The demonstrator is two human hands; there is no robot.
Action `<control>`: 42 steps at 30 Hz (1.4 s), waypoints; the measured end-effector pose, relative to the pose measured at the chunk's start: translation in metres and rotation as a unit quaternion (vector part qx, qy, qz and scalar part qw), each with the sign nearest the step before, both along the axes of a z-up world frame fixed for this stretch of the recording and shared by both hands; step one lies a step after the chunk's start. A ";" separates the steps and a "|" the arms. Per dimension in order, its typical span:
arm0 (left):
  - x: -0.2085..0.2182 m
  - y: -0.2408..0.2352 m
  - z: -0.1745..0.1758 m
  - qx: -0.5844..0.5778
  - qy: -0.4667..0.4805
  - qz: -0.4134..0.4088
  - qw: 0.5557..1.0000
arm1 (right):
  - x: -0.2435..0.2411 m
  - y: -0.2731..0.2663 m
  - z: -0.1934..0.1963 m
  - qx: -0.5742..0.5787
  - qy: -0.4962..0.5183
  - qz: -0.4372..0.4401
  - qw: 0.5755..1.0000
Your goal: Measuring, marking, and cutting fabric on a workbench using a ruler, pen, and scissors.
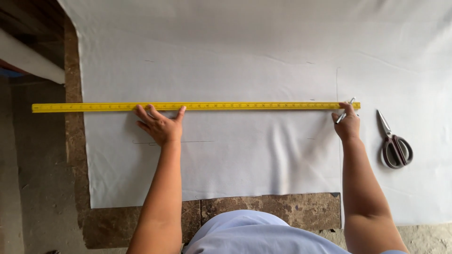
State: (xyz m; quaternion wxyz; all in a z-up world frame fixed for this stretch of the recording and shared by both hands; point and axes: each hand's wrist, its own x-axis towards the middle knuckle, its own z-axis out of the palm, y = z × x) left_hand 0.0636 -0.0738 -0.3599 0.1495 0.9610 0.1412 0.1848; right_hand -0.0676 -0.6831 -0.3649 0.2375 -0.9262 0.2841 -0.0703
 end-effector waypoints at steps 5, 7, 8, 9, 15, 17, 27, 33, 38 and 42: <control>0.004 -0.005 0.005 -0.006 -0.037 0.004 0.999 | 0.017 -0.002 -0.008 -0.032 0.014 -0.076 0.997; 0.003 -0.006 0.000 -0.009 -0.049 0.010 0.999 | 0.032 -0.003 -0.015 -0.053 -0.055 -0.096 0.992; 0.005 -0.004 -0.002 -0.014 -0.062 0.005 0.998 | 0.044 -0.002 -0.020 -0.074 -0.125 -0.127 0.981; 0.006 -0.005 -0.003 -0.008 -0.063 0.018 0.998 | 0.072 0.036 -0.010 -0.067 -0.126 -0.114 0.983; 0.004 -0.003 -0.006 -0.020 -0.063 0.017 0.998 | 0.189 0.312 0.000 0.473 -0.182 0.064 0.860; 0.005 -0.003 -0.002 -0.035 0.003 0.021 0.999 | 0.216 0.419 0.021 0.443 0.002 0.237 0.864; 0.005 -0.004 -0.003 0.034 -0.054 0.008 0.998 | 0.224 0.491 0.040 0.276 0.030 0.374 0.885; 0.006 -0.003 -0.004 0.020 -0.041 0.010 0.999 | 0.147 0.242 0.036 0.369 0.152 0.178 0.899; 0.005 -0.002 -0.006 0.016 -0.028 0.010 0.999 | 0.035 0.016 0.035 0.013 -0.043 0.141 0.989; 0.001 -0.002 -0.005 -0.051 -0.031 0.006 0.998 | 0.015 0.019 0.099 0.066 0.038 -0.020 0.997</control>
